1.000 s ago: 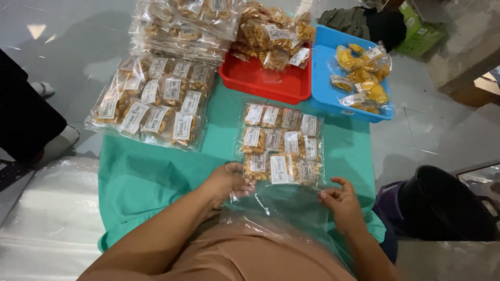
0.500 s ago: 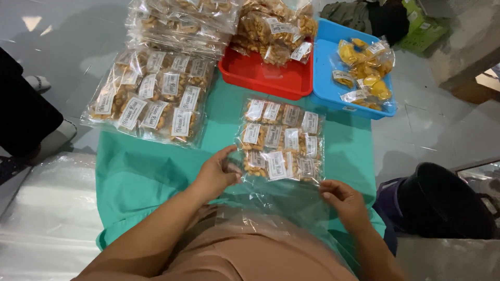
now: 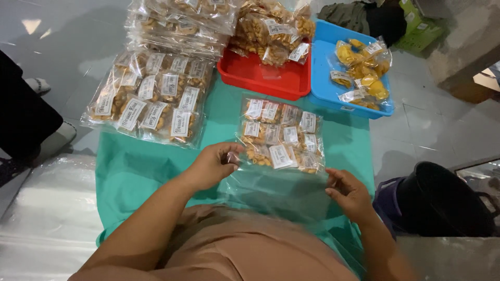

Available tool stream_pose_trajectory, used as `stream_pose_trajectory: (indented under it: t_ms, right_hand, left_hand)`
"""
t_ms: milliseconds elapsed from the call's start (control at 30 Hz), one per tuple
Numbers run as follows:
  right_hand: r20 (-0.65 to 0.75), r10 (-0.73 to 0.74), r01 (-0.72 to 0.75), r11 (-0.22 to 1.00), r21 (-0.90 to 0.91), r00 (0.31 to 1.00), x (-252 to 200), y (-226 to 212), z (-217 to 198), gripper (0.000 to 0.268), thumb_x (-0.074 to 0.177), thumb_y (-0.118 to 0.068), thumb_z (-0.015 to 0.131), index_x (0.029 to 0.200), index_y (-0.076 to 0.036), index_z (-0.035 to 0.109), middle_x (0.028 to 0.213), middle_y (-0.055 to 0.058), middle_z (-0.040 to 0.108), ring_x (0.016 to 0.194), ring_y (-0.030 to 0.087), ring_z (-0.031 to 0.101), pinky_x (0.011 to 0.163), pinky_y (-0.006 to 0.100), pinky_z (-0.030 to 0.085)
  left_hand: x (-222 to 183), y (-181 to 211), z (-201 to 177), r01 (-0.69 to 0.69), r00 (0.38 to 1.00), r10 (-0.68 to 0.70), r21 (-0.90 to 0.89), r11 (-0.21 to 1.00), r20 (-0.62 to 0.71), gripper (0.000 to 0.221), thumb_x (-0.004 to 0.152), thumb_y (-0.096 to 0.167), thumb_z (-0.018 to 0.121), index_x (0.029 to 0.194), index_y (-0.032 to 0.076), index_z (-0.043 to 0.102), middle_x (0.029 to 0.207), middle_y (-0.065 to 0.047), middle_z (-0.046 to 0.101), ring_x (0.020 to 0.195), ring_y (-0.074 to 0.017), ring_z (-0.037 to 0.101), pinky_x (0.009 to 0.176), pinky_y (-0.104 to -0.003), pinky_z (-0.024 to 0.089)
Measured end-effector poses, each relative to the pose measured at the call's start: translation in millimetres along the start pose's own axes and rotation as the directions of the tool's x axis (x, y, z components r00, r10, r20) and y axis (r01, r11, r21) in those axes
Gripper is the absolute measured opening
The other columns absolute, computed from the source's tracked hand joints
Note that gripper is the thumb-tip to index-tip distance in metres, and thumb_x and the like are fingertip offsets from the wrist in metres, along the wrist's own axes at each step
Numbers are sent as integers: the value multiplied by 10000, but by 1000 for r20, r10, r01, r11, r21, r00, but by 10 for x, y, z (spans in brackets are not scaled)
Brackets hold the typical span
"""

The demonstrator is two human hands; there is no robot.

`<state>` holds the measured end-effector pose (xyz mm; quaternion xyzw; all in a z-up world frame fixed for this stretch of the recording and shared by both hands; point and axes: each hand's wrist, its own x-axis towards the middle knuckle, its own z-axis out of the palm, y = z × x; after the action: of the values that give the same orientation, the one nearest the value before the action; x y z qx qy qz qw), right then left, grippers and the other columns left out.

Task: Sorting and organizing small packaged snack bags into different trays on a table.

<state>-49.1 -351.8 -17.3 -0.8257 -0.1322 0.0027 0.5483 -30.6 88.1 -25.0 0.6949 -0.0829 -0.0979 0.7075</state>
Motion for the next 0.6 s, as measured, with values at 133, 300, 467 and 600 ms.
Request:
stream_pose_trajectory:
  t_ms: [133, 300, 467, 600]
  right_hand:
    - [35, -115, 119, 987, -110, 993, 138, -309, -35, 557, 824, 69, 757, 1367, 22, 643, 913, 142, 652, 816, 243, 628, 777, 420, 573]
    - [-21, -377, 333, 843, -422, 926, 279, -427, -30, 427, 849, 33, 763, 1265, -50, 722, 856, 86, 647, 776, 282, 671, 747, 405, 553]
    - [-35, -663, 472, 568, -674, 748, 452, -476, 15, 231, 960, 13, 689, 1170, -72, 736, 875, 48, 624, 710, 247, 620, 672, 379, 542]
    - [40, -841, 458, 253, -852, 540, 534, -36, -46, 134, 1027, -241, 640, 1031, -171, 754, 911, 11, 621, 704, 196, 573, 622, 360, 526]
  left_hand:
    - [35, 281, 11, -123, 992, 125, 219, 968, 4, 444, 779, -129, 680, 1201, 3, 711, 897, -171, 686, 802, -247, 647, 729, -378, 573]
    - [230, 175, 52, -381, 852, 523, 674, 633, -10, 319, 785, -39, 680, 1047, 139, 723, 928, -125, 667, 827, -387, 698, 713, -463, 561]
    - [396, 400, 30, -445, 495, 850, 893, 69, 181, 93, 941, 81, 637, 899, 155, 599, 816, -15, 516, 647, -229, 572, 578, -382, 476]
    - [539, 294, 11, -367, 293, 915, 916, -161, 278, 136, 1023, 146, 578, 912, 174, 651, 866, -15, 543, 670, -201, 577, 632, -354, 494]
